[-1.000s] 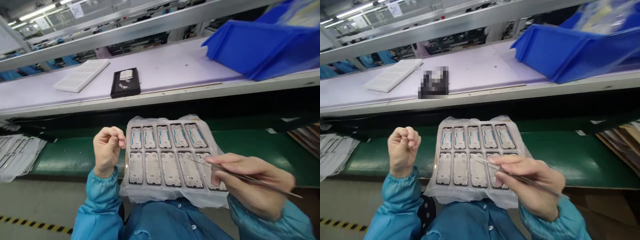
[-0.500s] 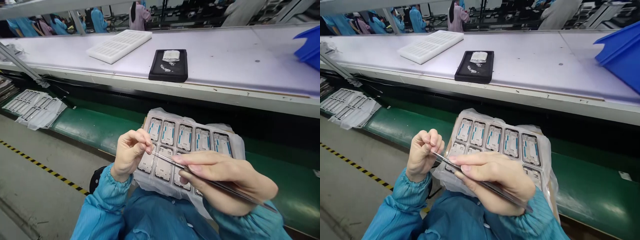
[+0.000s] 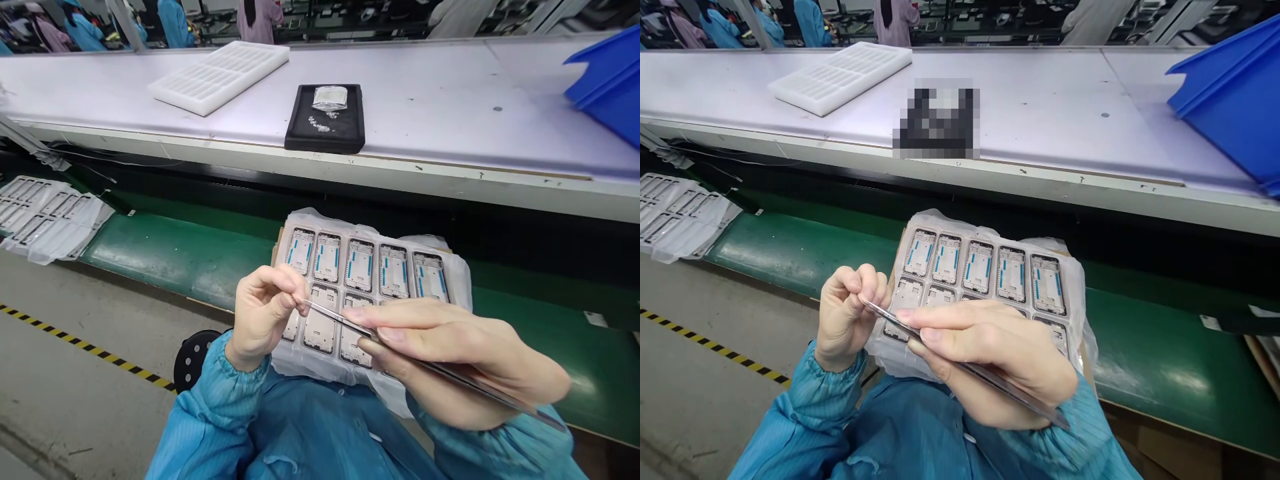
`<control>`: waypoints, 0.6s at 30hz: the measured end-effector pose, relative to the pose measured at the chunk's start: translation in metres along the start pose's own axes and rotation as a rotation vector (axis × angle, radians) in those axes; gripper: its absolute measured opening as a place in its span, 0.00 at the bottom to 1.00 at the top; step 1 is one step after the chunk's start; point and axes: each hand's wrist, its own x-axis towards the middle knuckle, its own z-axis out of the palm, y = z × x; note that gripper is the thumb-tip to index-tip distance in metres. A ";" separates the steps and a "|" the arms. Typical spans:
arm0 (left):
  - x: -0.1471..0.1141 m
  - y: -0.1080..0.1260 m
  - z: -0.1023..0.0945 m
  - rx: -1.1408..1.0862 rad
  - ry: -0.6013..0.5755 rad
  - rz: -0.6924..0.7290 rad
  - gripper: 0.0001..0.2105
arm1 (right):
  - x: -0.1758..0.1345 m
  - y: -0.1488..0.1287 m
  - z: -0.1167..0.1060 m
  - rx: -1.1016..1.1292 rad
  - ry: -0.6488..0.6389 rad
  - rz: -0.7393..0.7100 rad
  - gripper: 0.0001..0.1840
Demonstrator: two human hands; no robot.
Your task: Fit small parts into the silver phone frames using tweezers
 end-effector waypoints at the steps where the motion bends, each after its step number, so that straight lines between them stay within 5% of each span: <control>1: -0.001 0.000 0.000 0.001 -0.014 -0.009 0.04 | -0.001 0.000 0.000 -0.003 0.005 -0.010 0.23; 7: -0.007 0.002 -0.003 0.012 -0.055 -0.047 0.06 | -0.006 0.001 -0.001 -0.016 0.012 -0.052 0.22; 18: -0.015 0.010 -0.002 0.023 0.077 -0.224 0.08 | -0.006 0.015 -0.017 -0.143 -0.258 -0.140 0.15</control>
